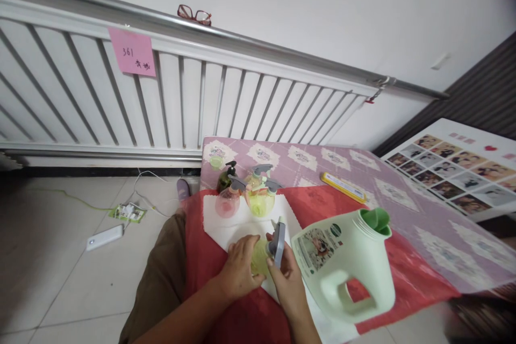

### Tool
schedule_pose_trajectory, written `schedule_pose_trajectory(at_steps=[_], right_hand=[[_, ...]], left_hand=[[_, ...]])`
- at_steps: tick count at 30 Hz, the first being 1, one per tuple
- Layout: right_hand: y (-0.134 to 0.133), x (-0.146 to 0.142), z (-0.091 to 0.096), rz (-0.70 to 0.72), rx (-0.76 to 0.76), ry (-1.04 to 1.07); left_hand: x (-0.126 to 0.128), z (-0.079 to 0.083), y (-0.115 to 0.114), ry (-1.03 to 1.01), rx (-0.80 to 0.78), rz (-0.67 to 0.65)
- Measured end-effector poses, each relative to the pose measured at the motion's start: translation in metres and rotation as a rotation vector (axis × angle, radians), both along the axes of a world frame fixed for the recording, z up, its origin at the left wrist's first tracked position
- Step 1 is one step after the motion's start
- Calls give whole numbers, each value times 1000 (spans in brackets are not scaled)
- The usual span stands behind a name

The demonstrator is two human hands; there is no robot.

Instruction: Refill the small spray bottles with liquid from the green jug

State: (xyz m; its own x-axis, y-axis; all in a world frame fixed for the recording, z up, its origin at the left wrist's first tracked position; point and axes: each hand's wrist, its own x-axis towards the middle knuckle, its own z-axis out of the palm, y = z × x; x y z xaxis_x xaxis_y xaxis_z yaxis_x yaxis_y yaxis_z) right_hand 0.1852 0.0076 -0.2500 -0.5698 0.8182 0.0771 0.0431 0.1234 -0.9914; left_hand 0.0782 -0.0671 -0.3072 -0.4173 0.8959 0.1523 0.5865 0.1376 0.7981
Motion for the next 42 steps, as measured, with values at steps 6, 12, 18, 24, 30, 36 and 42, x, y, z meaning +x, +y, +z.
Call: schedule_pose_trajectory(at_steps=[6, 12, 18, 24, 30, 36, 42], right_hand=[[-1, -1, -2, -8, -45, -7], [-1, -6, -8, -83, -66, 42], [-3, -1, -10, -17, -49, -18], [-4, -8, -9, -79, -6, -11], [-10, -8, -13, -123, 1, -70], [-15, -4, -25, -98, 42, -137], [-16, -4, -41, -94, 12, -146]], left_hand=[[0, 5, -2, -27, -20, -3], [-1, 3, -2, -17, -11, -10], [0, 3, -2, -4, -4, 3], [1, -3, -2, 15, 15, 3], [3, -8, -2, -1, 9, 34], [4, -16, -1, -5, 33, 54], [4, -33, -5, -14, 22, 90]])
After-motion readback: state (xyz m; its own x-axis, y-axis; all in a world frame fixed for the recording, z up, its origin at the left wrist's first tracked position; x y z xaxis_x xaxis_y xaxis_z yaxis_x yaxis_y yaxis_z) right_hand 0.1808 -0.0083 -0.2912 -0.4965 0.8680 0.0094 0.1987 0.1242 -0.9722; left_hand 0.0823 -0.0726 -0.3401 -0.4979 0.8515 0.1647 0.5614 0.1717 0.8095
